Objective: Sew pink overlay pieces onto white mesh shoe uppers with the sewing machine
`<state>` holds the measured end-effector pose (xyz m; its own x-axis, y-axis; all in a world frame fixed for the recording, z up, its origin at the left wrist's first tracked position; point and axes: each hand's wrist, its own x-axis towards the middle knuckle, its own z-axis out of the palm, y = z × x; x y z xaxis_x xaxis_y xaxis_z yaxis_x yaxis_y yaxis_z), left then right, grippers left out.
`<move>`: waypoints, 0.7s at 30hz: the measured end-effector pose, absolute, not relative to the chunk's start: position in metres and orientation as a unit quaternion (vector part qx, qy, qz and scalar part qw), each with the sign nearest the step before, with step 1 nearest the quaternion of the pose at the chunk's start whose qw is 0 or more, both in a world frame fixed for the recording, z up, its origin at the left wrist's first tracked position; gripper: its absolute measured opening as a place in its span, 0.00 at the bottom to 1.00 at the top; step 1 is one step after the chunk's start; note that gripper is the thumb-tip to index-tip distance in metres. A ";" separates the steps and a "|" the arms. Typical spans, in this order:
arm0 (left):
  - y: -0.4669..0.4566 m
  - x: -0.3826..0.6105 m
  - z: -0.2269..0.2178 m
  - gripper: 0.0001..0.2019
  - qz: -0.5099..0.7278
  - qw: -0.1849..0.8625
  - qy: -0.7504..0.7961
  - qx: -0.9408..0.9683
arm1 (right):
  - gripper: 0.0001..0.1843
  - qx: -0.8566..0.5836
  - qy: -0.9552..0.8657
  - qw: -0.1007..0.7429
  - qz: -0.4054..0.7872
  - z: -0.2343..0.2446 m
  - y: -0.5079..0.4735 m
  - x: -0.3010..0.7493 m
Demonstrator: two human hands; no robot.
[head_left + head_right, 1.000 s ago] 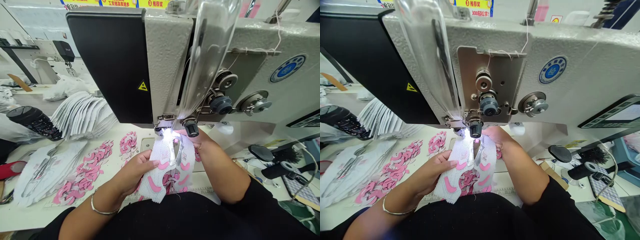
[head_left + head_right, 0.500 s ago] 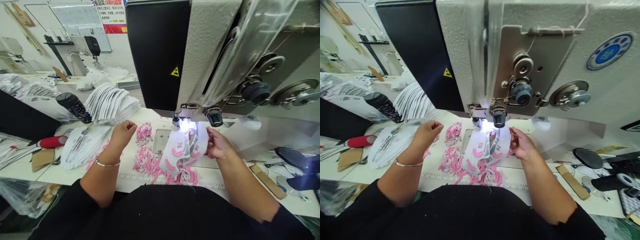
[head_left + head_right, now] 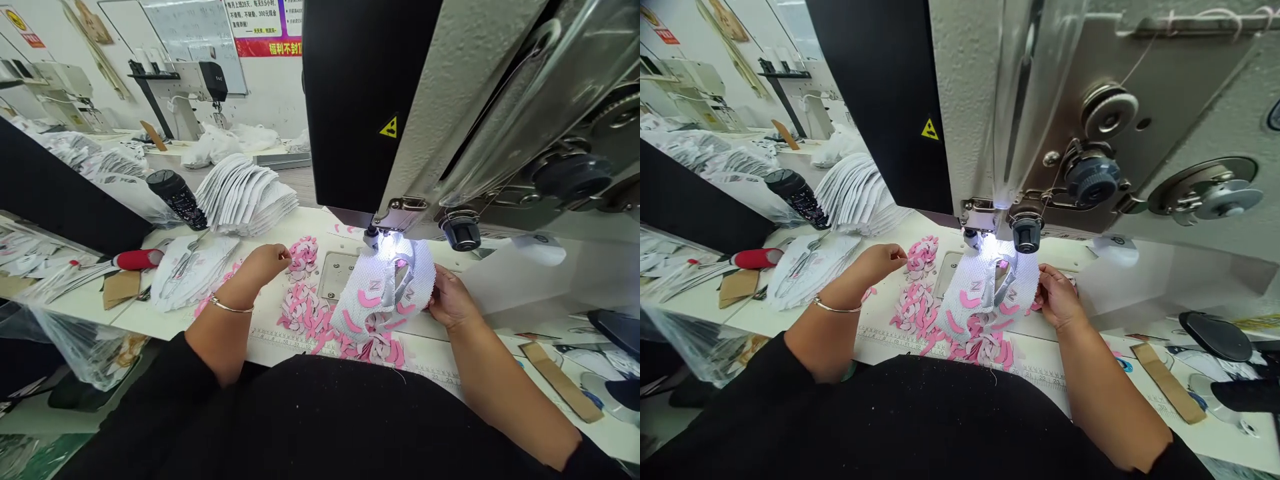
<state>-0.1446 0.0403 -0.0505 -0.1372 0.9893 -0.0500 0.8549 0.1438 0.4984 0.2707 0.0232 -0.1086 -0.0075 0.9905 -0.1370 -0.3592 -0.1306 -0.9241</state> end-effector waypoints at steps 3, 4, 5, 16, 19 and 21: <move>0.026 -0.172 -0.045 0.09 0.131 0.181 0.744 0.630 | 0.08 -0.445 -0.376 0.548 0.601 -0.112 0.023 0.270; 0.020 -0.181 -0.043 0.08 0.119 0.176 0.749 0.628 | 0.08 -0.446 -0.379 0.549 0.597 -0.113 0.023 0.270; 0.014 -0.190 -0.043 0.08 0.109 0.171 0.754 0.624 | 0.08 -0.446 -0.382 0.550 0.594 -0.113 0.023 0.270; -0.007 -0.206 -0.081 0.03 0.109 0.185 0.736 0.641 | 0.14 -0.443 -0.390 0.563 0.578 -0.123 0.023 0.267; -0.001 -0.204 -0.083 0.05 0.134 0.208 0.738 0.628 | 0.14 -0.439 -0.387 0.565 0.581 -0.126 0.022 0.268; 0.003 -0.204 -0.082 0.08 0.166 0.228 0.740 0.610 | 0.15 -0.434 -0.387 0.564 0.586 -0.127 0.021 0.268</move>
<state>-0.2035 0.0026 -0.0820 -0.1511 0.9794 -0.1337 0.8280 0.1993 0.5240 0.2684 0.0213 -0.1266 0.0135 0.9973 -0.0715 -0.3253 -0.0632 -0.9435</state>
